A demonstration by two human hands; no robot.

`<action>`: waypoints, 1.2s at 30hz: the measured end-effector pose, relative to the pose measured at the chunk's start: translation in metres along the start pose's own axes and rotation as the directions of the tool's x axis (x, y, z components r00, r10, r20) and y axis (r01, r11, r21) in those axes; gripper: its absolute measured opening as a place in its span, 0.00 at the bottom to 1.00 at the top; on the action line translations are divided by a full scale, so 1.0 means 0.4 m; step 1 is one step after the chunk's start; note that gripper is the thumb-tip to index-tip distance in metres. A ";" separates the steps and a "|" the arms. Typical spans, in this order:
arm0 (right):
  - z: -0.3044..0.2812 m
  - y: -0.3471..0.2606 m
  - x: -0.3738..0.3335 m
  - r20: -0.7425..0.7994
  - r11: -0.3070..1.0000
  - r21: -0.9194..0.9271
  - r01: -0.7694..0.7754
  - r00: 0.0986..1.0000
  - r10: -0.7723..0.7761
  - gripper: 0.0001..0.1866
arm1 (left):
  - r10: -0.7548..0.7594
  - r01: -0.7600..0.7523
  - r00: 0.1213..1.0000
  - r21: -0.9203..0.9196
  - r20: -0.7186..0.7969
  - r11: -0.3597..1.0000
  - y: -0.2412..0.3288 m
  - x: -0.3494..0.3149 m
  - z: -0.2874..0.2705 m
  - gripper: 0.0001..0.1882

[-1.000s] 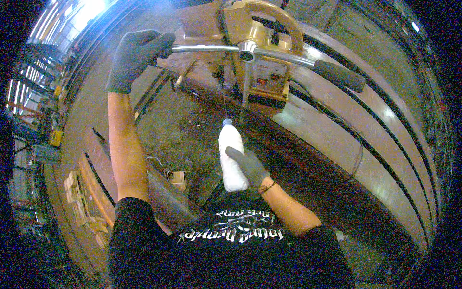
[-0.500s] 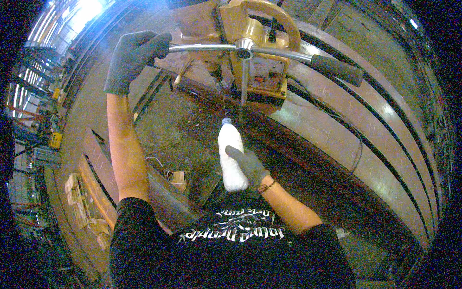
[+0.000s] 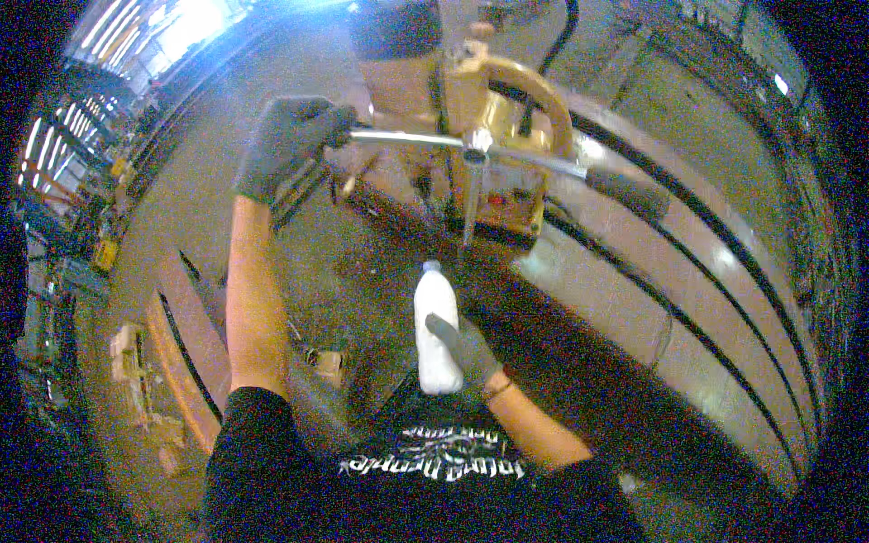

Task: The person operates a drill press on a long metal beam, repeatedly applying liquid from a white bottle to the drilling area and adjusting the machine's handle. The person wears gloves and continues drilling along the beam's length.

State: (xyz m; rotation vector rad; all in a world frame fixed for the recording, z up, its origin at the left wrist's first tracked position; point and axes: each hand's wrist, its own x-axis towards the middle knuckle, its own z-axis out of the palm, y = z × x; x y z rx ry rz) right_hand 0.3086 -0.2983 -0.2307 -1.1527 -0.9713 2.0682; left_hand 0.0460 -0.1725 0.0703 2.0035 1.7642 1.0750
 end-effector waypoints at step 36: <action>0.592 -0.853 0.236 0.634 -0.171 -0.772 0.613 0.764 -0.122 0.35 | -0.373 0.461 0.764 -0.850 0.526 -0.256 -0.167 -0.620 0.637 0.33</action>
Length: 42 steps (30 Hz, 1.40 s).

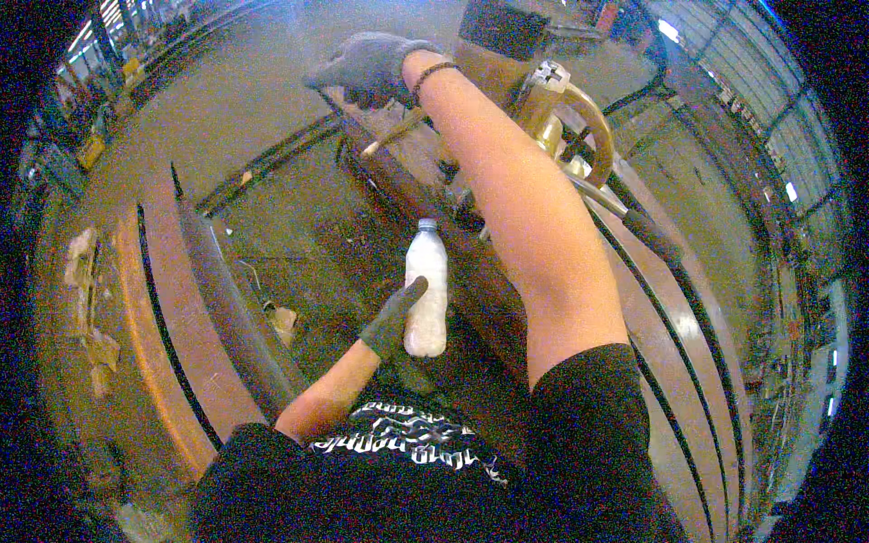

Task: The person operates a drill press on a long metal beam, repeatedly applying liquid from a white bottle to the drilling area and adjusting the machine's handle. The person wears gloves and continues drilling along the beam's length.

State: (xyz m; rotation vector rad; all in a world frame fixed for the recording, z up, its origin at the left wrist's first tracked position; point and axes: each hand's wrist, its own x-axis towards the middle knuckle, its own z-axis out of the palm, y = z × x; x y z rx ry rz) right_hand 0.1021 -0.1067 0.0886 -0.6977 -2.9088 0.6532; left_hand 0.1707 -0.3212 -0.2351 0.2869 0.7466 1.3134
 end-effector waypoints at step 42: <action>0.008 -0.033 -0.014 -0.013 0.880 -0.428 0.205 0.973 -0.232 0.25 | -0.272 0.266 0.962 -0.198 -0.002 0.944 -0.036 0.019 0.001 0.29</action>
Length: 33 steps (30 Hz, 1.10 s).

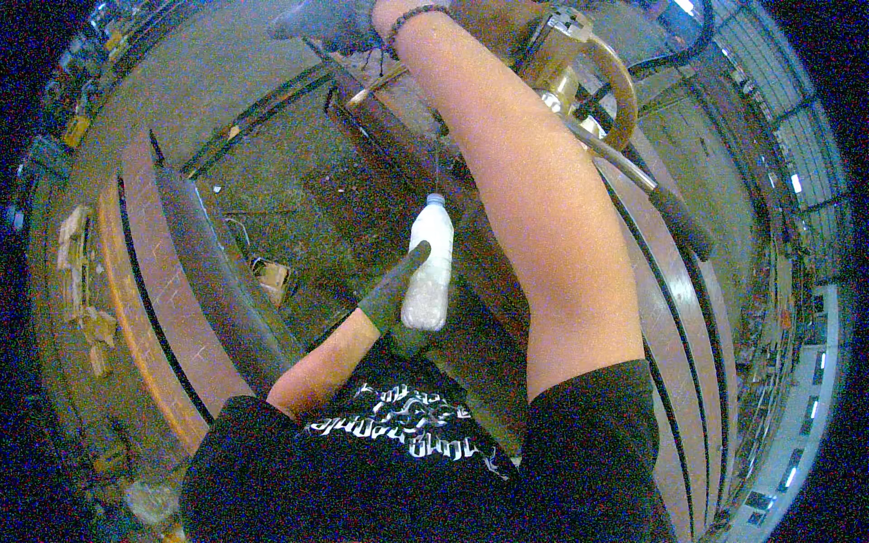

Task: The person operates a drill press on a long metal beam, repeatedly applying liquid from a white bottle to the drilling area and adjusting the machine's handle. The person wears gloves and continues drilling along the beam's length.

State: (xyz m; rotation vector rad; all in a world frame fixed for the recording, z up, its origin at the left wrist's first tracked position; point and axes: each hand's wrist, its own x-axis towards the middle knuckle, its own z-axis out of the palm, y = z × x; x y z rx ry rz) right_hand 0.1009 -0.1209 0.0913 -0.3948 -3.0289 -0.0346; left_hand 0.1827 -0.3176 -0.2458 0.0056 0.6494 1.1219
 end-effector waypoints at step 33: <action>-0.017 -0.038 -0.028 0.033 0.972 0.173 -0.159 0.987 0.156 0.33 | -0.005 0.004 1.000 -0.065 -0.014 0.998 0.005 -0.009 -0.002 0.30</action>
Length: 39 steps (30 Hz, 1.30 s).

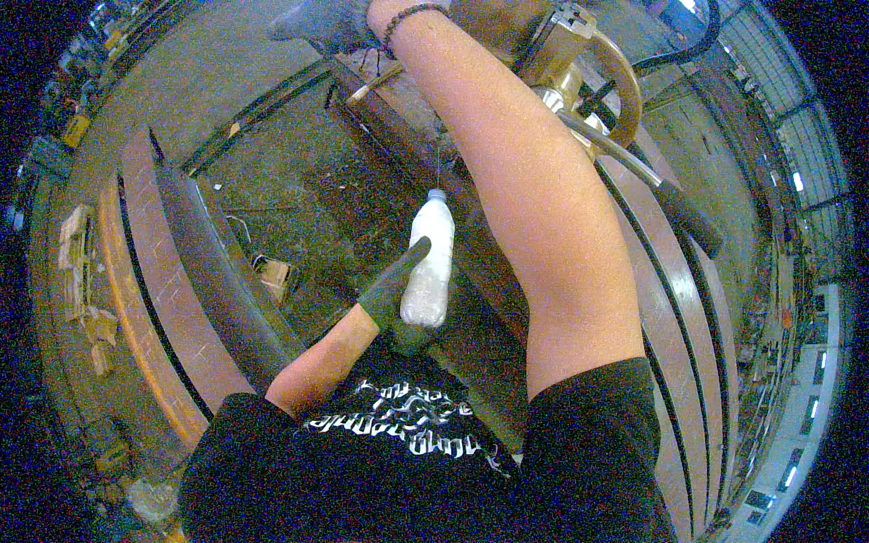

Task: The person operates a drill press on a long metal beam, repeatedly applying liquid from a white bottle to the drilling area and adjusting the machine's handle. The person wears gloves and continues drilling along the beam's length.

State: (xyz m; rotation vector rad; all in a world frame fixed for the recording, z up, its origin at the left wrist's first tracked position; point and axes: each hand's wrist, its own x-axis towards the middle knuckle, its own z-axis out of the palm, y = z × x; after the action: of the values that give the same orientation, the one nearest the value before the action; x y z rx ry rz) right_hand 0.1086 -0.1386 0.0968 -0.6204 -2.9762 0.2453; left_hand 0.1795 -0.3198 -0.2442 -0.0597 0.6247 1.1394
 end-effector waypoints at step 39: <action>0.058 0.041 0.070 0.004 0.953 -0.253 0.167 0.985 -0.171 0.23 | -0.001 0.002 1.000 0.075 -0.026 0.997 0.013 -0.029 0.029 0.27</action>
State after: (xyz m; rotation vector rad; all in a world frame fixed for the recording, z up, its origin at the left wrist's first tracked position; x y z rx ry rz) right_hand 0.0864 -0.1157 0.0729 -0.3807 -3.0441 -0.1552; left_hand 0.1772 -0.3230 -0.2276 -0.0112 0.6897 1.1144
